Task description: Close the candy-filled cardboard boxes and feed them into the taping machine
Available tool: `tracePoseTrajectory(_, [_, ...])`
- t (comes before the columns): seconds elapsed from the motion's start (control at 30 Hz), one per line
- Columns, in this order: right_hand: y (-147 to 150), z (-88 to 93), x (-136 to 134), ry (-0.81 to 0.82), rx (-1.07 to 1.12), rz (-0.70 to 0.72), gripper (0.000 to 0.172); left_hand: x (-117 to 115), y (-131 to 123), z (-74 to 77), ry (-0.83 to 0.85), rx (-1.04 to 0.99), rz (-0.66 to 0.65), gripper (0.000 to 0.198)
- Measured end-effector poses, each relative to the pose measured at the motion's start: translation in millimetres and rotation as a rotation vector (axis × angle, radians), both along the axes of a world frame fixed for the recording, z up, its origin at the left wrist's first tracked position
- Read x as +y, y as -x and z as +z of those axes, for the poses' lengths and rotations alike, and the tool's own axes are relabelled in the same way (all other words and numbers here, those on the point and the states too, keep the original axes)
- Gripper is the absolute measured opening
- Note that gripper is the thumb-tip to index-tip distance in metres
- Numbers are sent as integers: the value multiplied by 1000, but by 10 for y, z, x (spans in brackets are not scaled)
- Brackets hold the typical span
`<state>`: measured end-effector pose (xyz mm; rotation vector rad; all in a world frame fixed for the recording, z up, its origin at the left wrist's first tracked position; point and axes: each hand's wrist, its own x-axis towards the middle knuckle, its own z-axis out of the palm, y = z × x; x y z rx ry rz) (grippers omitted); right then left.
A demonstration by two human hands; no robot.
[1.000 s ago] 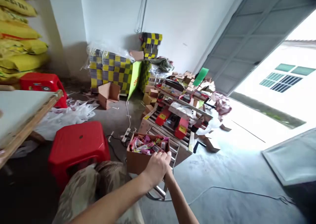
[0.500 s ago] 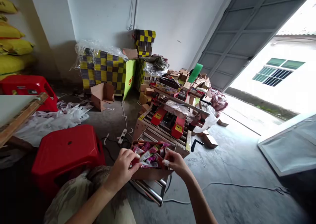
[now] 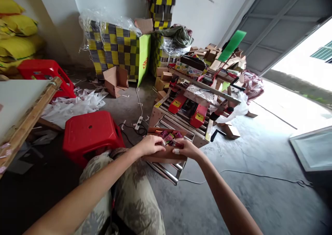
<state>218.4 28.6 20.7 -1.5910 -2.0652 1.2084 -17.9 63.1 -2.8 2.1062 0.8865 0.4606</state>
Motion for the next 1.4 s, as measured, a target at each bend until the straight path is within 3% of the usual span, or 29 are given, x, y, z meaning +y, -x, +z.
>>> tracePoseTrajectory(0.1, [60, -119, -62, -160, -153, -233, 37, -107, -67, -81, -8, -108, 204, 23])
tracePoseTrajectory(0.2, [124, -203, -215, -381, -270, -411, 54, -241, -124, -123, -184, -116, 457, 53])
tracePoseTrajectory(0.3, [186, -230, -346, -652, -274, -436, 63, -280, -154, -186, -327, -48, 703, 95])
tracePoseTrajectory(0.37, [216, -212, -355, -722, -250, -343, 55, -232, -151, -272, -268, -49, 775, 113])
tracePoseTrajectory(0.43, [231, -179, -297, -687, -258, -271, 42, -150, -128, -387, -105, -97, 724, 112])
tracePoseTrajectory(0.53, [242, -141, -152, -580, -309, -213, 31, -32, -85, -545, 59, -153, 611, 93])
tracePoseTrajectory(0.77, [288, -241, 45, -542, -531, -16, 20, 19, -118, -619, -72, -120, 686, 78])
tracePoseTrajectory(0.97, [307, -338, 105, -566, -547, -115, 25, -47, -112, -616, -190, -285, 623, 72])
tracePoseTrajectory(1.1, [341, -409, 97, -571, -558, -233, 19, -84, -69, -580, -257, -410, 551, 68])
tracePoseTrajectory(1.17, [370, -428, 74, -599, -538, -320, 25, -94, -60, -571, -264, -416, 564, 68])
tracePoseTrajectory(1.3, [446, -406, 24, -811, -463, -524, 66, -137, -64, -586, -280, -406, 619, 62])
tracePoseTrajectory(1.4, [478, -376, 27, -885, -504, -429, 70, -186, -63, -587, -309, -404, 650, 55])
